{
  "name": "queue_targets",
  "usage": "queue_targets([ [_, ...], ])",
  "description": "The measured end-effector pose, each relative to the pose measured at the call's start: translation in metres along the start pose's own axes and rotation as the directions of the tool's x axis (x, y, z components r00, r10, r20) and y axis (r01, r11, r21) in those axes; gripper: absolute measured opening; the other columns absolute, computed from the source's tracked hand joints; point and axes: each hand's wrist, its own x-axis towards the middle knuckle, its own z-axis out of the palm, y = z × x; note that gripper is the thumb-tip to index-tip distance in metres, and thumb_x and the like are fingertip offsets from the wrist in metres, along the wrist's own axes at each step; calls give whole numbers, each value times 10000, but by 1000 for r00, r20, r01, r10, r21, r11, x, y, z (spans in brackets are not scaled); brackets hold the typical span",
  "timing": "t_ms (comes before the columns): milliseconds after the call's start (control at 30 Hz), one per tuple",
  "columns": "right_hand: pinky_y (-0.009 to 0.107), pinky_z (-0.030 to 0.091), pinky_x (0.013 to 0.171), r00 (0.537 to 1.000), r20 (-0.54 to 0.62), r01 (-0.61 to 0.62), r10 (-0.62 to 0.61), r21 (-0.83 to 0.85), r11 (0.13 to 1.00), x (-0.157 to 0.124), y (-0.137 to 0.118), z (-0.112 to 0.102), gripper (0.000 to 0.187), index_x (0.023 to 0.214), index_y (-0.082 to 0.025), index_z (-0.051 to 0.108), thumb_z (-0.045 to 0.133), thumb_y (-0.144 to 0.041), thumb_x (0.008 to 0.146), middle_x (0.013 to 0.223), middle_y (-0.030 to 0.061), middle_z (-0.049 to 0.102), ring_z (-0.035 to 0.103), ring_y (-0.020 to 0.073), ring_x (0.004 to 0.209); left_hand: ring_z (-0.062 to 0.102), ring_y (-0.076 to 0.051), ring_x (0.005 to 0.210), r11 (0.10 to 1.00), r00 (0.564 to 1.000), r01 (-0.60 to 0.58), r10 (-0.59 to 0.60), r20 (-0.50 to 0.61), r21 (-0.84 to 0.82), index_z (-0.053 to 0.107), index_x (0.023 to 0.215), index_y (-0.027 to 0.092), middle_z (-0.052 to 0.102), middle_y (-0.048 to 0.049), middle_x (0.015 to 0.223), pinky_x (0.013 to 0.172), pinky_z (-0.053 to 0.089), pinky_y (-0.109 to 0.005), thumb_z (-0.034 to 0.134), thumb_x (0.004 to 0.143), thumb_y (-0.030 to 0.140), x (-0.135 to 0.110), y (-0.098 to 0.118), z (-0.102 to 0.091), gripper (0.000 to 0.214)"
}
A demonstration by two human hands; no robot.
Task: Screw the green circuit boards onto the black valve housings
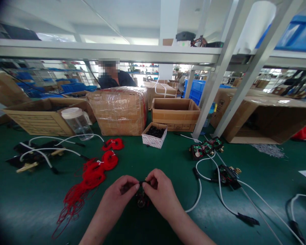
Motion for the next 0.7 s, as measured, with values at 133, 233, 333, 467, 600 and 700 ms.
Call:
queue_targets([
  [133,248,385,581,1000,3,0,-1,47,999,2,4,-1,47,802,-216,597,626,-192,831,705,-42,550,515,145,646,648,-218,817,1000,1000,-12,12,-25,7,704,813,216,672,-24,839,743,467,-315,578,816,366,0,2,0,196],
  [233,244,393,585,999,42,7,-11,106,994,3,7,-3,43,816,-214,599,624,-225,849,706,-42,558,524,145,652,642,-219,811,1000,999,-22,23,-40,18,711,805,217,665,-22,830,741,461,-318,586,817,366,-1,2,0,195],
  [333,243,402,594,995,92,11,-26,165,986,3,10,-6,47,854,-209,613,604,-250,877,720,-39,565,533,145,659,647,-217,813,1000,998,-29,29,-48,-2,712,826,222,670,-15,838,750,466,-321,598,828,367,-2,-3,1,184],
  [467,251,417,632,995,61,76,-82,89,993,2,11,-9,36,878,-208,647,611,-209,871,796,-20,597,551,148,705,654,-209,809,998,997,-59,57,-59,-34,715,846,235,680,-7,844,744,473,-316,611,848,375,-3,-10,3,174],
  [600,262,436,674,988,68,132,-136,57,990,1,14,-13,74,908,-217,663,603,-184,882,847,-9,608,571,156,750,650,-207,813,993,988,-122,120,-98,-10,725,840,246,670,-3,844,752,476,-319,619,853,362,-5,-15,5,157],
  [700,264,438,695,981,95,166,-170,47,985,-1,17,-15,121,957,-232,674,590,-170,896,871,-10,603,571,156,770,650,-208,820,990,983,-142,140,-121,-12,732,849,252,673,-6,854,755,485,-322,624,851,362,-6,-18,6,154],
])
